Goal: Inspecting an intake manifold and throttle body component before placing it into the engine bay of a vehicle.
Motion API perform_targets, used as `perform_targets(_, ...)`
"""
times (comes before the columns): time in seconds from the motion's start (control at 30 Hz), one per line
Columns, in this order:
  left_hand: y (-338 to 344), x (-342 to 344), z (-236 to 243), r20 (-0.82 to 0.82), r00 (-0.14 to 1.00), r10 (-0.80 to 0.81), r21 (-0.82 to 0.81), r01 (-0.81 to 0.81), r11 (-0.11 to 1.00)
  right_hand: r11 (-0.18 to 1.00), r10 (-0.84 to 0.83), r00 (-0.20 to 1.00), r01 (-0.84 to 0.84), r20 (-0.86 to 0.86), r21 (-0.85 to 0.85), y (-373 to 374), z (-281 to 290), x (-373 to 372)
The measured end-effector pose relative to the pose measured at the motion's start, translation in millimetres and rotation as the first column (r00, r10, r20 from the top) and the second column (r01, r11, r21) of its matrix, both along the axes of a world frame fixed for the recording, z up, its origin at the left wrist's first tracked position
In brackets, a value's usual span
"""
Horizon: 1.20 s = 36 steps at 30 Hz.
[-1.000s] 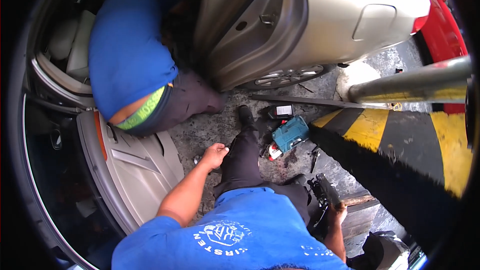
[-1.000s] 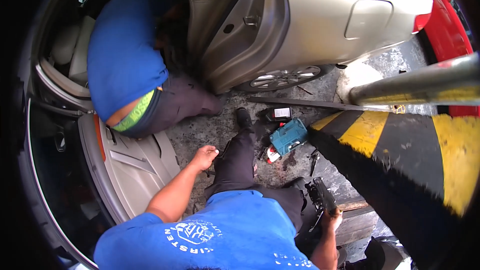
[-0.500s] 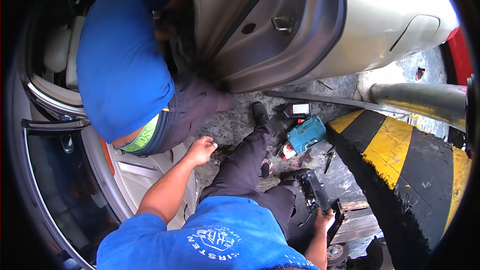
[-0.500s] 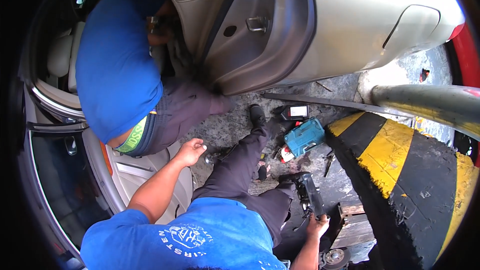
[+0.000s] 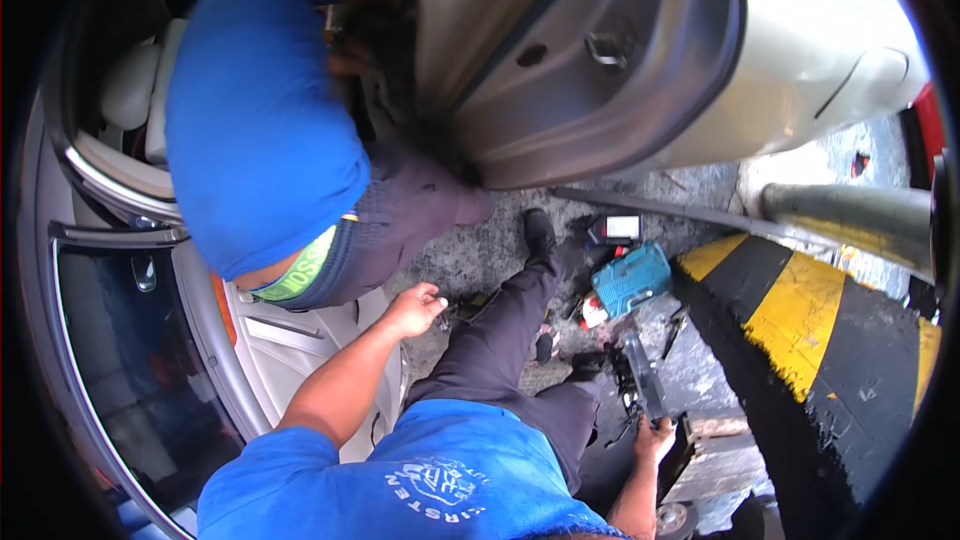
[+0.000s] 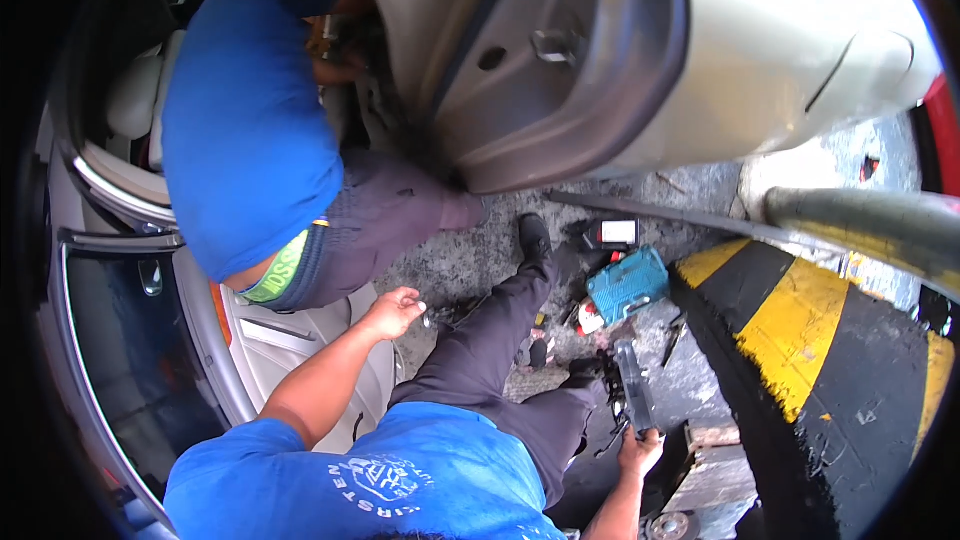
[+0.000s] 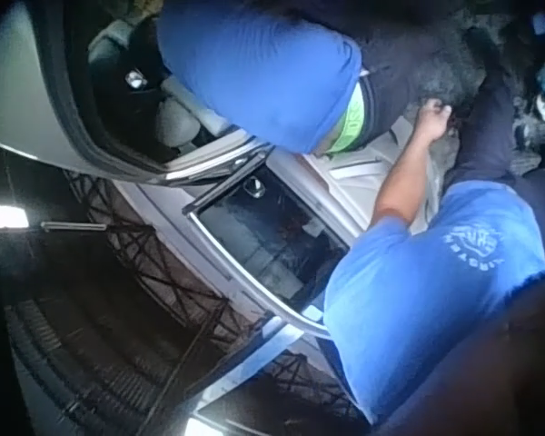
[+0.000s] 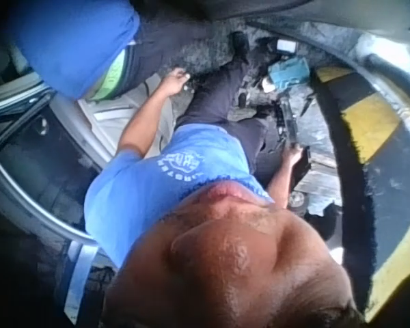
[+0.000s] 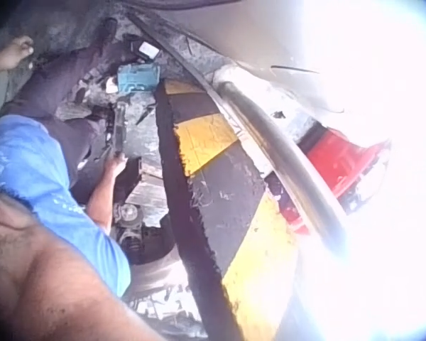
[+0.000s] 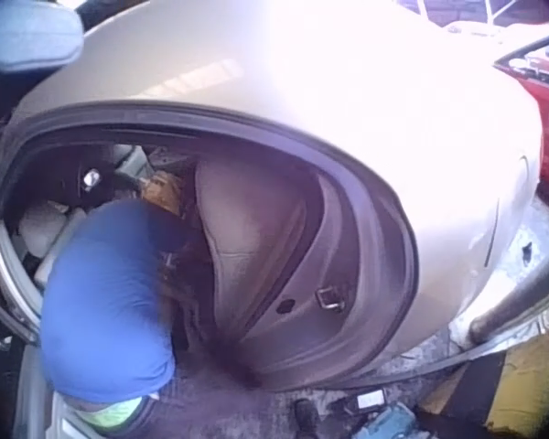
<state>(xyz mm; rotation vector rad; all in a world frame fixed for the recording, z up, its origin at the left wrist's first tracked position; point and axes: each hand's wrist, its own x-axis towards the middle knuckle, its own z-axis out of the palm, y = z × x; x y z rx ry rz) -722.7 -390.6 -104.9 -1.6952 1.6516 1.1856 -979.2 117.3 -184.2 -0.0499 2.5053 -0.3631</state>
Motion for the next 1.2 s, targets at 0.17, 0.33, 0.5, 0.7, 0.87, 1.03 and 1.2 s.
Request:
perform_targets(0.17, 6.0, -43.9, -19.2, -0.21, 0.976, -0.051, 0.019, 0.056, 0.998, 0.996, 0.083, 0.996, -0.082, -0.023, 0.032, 1.4, 17.2, -8.4)
perform_targets(0.33, 30.3, -130.9, 7.9, -0.461, 0.855, -0.239, 0.076, 0.306, 0.949, 0.987, 0.13, 0.991, -0.128, -0.012, 0.101, -4.5, 57.6, -14.7)
perform_targets(0.5, 82.2, -196.1, 41.2, -0.594, 0.621, -0.511, -0.019, 0.624, 0.781, 0.983, 0.161, 0.985, -0.155, -0.057, 0.094, 19.5, 97.3, -14.1)
perform_targets(0.7, 172.6, -231.5, 52.8, -0.826, 0.415, -0.382, -0.083, 0.58, 0.81, 0.984, 0.167, 0.984, -0.163, -0.056, 0.069, 66.7, 142.3, -40.8)
perform_targets(0.87, 252.5, -248.6, 70.1, -0.869, 0.434, -0.239, 0.157, 0.698, 0.698, 0.99, 0.115, 0.979, -0.128, -0.17, -0.067, 146.2, 150.3, -47.7)
perform_targets(1.03, 377.4, -296.2, 130.3, -0.801, 0.29, -0.524, -0.001, 0.874, 0.485, 0.979, -0.132, 0.923, 0.064, -0.361, -0.195, 247.7, 137.9, -27.9)
perform_targets(1.2, 463.3, -338.9, 186.6, -0.889, 0.059, -0.454, -0.197, 0.846, 0.496, 0.927, -0.323, 0.863, 0.206, -0.388, -0.314, 317.4, 139.1, -13.7)
